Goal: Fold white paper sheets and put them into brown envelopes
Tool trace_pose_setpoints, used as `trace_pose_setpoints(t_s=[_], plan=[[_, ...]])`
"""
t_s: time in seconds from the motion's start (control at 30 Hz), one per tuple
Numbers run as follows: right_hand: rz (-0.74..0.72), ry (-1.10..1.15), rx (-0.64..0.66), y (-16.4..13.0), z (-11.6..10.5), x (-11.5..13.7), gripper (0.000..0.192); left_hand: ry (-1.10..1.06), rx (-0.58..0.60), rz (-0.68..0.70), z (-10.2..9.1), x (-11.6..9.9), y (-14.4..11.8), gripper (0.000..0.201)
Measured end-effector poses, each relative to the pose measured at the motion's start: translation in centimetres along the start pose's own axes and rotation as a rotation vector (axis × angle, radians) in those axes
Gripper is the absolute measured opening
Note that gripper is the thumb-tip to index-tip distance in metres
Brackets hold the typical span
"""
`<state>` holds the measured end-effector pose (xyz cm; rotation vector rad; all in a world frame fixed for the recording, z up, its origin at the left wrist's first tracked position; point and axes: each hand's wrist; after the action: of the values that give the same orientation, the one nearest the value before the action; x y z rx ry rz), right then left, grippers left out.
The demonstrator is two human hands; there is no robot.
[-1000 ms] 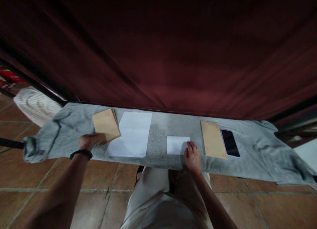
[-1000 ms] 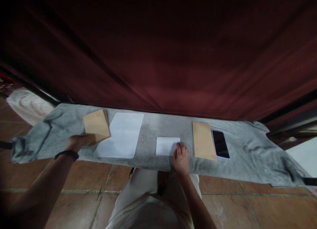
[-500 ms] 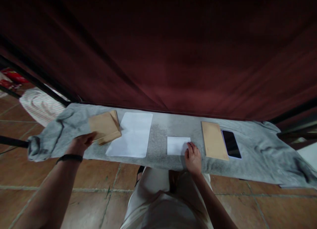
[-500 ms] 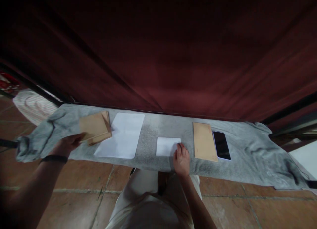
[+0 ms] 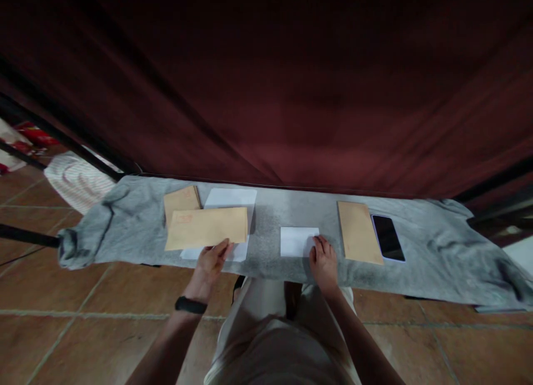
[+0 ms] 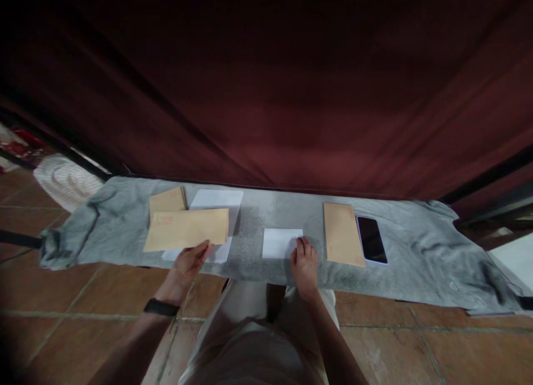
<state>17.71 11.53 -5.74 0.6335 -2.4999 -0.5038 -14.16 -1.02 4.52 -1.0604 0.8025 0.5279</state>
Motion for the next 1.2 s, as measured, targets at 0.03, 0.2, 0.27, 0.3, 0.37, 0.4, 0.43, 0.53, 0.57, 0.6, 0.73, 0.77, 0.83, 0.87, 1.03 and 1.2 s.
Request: trace_pose_setpoints(t_s=[0.03, 0.2, 0.27, 0.3, 0.37, 0.4, 0.43, 0.53, 0.57, 0.6, 0.73, 0.77, 0.83, 0.87, 1.03, 1.2], plan=[[0.004, -0.002, 0.006, 0.0, -0.1, 0.0, 0.041, -0.001, 0.021, -0.016, 0.6, 1.3, -0.5, 0.024], [0.005, -0.004, 0.019, 0.0, -0.3, 0.2, 0.041, 0.028, 0.063, -0.034, 2.3, 4.8, -1.4, 0.021], [0.004, 0.001, 0.022, 0.1, -0.3, 0.2, 0.042, 0.046, 0.066, -0.032, 2.0, 5.3, -1.6, 0.023], [0.006, 0.006, 0.023, 0.1, -0.4, 0.2, 0.042, 0.05, 0.066, -0.027, 1.7, 5.3, -1.6, 0.023], [0.008, 0.021, 0.022, 0.2, -0.5, 0.2, 0.042, 0.048, 0.064, -0.012, 0.9, 5.3, -1.8, 0.025], [0.009, 0.028, 0.019, 0.2, -0.6, 0.2, 0.042, 0.044, 0.059, -0.004, 0.5, 5.3, -1.8, 0.026], [0.008, 0.031, 0.015, 0.2, -0.8, 0.2, 0.043, 0.038, 0.051, 0.009, 0.1, 5.2, -1.8, 0.026], [0.013, 0.035, -0.004, 0.5, -1.4, 0.9, 0.044, 0.019, 0.011, 0.054, -0.7, 5.1, -1.6, 0.032], [0.014, 0.048, -0.005, 0.7, -1.6, 1.5, 0.044, 0.017, 0.002, 0.06, -0.8, 5.2, -1.5, 0.034], [0.015, 0.078, 0.002, 0.9, -1.6, 2.3, 0.044, 0.014, -0.004, 0.062, -0.9, 5.2, -1.3, 0.036], [0.051, 0.458, 0.151, 2.2, -0.1, 7.6, 0.041, 0.001, 0.003, 0.048, -0.8, 5.1, -1.1, 0.033], [0.119, 0.594, 0.214, 2.7, 0.7, 9.3, 0.04, -0.002, 0.008, 0.046, -0.8, 5.1, -1.1, 0.032], [0.308, 0.82, 0.342, 3.8, 2.3, 12.6, 0.037, -0.009, 0.024, 0.037, -0.9, 4.9, -1.1, 0.03], [0.411, 0.917, 0.399, 4.4, 3.1, 14.0, 0.035, -0.013, 0.034, 0.031, -1.0, 4.8, -1.1, 0.03], [0.764, 1.211, 0.639, 6.5, 5.4, 18.3, 0.018, -0.021, 0.067, -0.005, -2.0, 4.6, -0.8, 0.036], [0.868, 1.252, 0.715, 6.6, 5.3, 18.9, 0.016, -0.032, 0.047, -0.009, -3.0, 4.4, -0.5, 0.041]])
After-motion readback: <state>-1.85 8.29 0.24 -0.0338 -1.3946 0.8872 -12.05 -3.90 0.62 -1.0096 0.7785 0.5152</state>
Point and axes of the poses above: each hand's wrist, its own y-axis towards the middle knuckle, its own z-axis out of the palm, x = y × z, and after that the axes turned 1 degree about -x, right-handed
